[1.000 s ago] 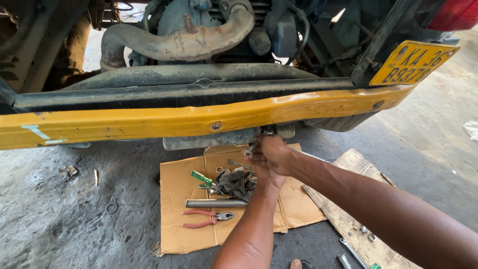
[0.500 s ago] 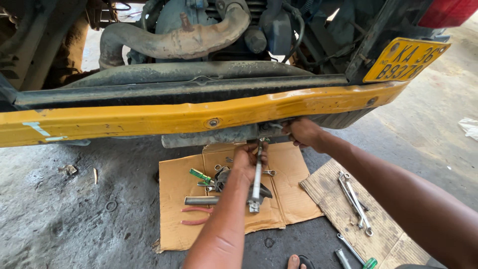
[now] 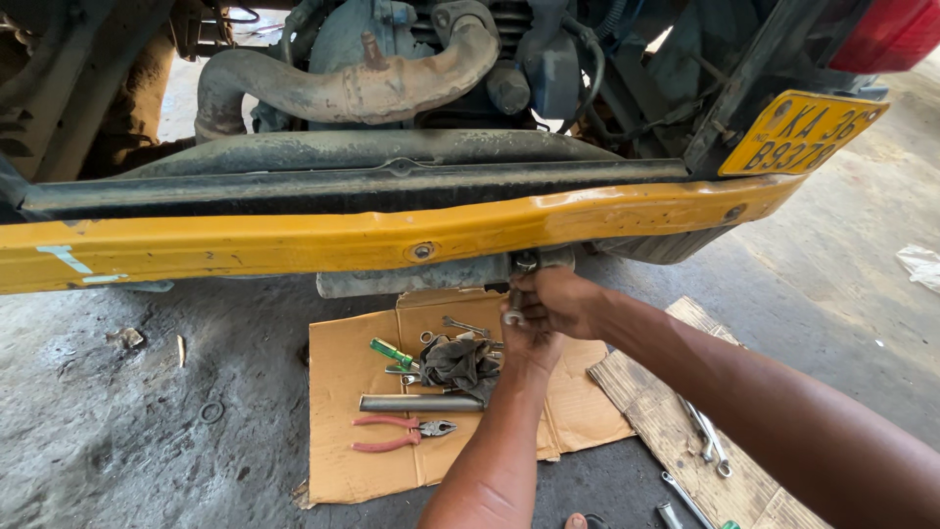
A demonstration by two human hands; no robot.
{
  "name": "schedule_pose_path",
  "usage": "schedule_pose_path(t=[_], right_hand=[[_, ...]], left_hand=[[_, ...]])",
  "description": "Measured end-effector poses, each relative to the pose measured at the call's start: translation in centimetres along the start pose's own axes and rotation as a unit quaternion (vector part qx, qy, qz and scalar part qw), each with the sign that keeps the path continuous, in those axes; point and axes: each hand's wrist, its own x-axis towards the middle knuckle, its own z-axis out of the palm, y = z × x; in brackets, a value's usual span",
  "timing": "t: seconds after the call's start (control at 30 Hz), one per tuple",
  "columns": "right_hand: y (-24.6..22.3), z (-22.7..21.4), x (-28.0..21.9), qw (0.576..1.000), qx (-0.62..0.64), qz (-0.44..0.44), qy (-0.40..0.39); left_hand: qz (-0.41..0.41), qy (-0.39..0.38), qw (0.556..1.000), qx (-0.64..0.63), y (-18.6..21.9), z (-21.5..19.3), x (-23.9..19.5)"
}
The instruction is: The person is working underneath the rear of a yellow vehicle, using a wrench to tighten a bolt on the chassis. They use both hands to apply torque to the fastener, occasionally adjusting their grip and the tool's position to secure the component.
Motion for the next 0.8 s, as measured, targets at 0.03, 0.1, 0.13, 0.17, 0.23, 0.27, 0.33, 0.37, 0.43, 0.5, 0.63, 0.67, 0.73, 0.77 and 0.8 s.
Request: schedule_pose_path(t=[0.03,0.1,0.13,0.17,0.23,0.27,0.33,0.37,0.43,0.5,0.63,0.67,0.73,0.77,0.8], right_hand=[[0.1,0.4,0.2,0.999,0.041,0.004,0.002],[0.3,1.1,0.5,0.997,0.070,0.002,0.025],[0.4,1.2,0.7,0.996,0.084,0.002,0.037],[0.4,1.1,0.9,0.996,0.076,0.004,0.036],[0.8,0.3,1.7,0.998,0.060,0.009,0.036],[1.0,-0.4,2.1,0.999,0.032,0.008,0.032],[1.2,-2.4,2.6,0.999,-0.026,0.004,0.023],[1.4,-3.4,2.7,0.998,-0.059,0.006,0.036],[1.7,-5.1,2.8,0.990,-0.123,0.009,0.061],[1.1,-6.5,2.9,0.957,-0.266,-0.036,0.105],[1.0,-7.3,2.8,0.931,-0.325,-0.119,0.117],[1.0,-7.3,2.5,0.939,-0.306,-0.100,0.117],[0.3,-6.9,1.5,0.954,-0.268,-0.065,0.118],[0.1,-6.6,0.9,0.957,-0.254,-0.064,0.124],[0.0,-6.3,0.2,0.960,-0.238,-0.064,0.129]], left_hand=[[-0.001,0.022,1.000,-0.020,-0.4,1.1,-0.8],[-0.004,0.065,0.996,-0.059,-1.0,3.6,-2.4],[-0.004,0.080,0.996,-0.028,-1.2,4.6,-2.8],[-0.004,0.094,0.996,0.005,-1.2,5.4,-3.1],[-0.013,0.060,0.996,0.066,-0.9,5.7,-3.5],[-0.022,0.011,0.995,0.095,-0.5,5.5,-3.8],[-0.030,0.048,0.984,0.166,0.1,5.3,-4.0],[-0.027,0.133,0.969,0.206,0.9,5.4,-4.1],[-0.031,0.194,0.948,0.252,3.0,5.4,-4.2],[-0.045,0.145,0.951,0.269,4.9,5.4,-3.7],[-0.058,0.150,0.944,0.287,4.7,6.7,-4.1],[-0.041,0.170,0.942,0.288,3.9,7.5,-4.8],[-0.015,0.211,0.940,0.269,2.2,9.7,-6.2],[-0.007,0.233,0.940,0.249,1.2,10.7,-6.8],[0.000,0.255,0.940,0.228,0.3,11.4,-7.2]])
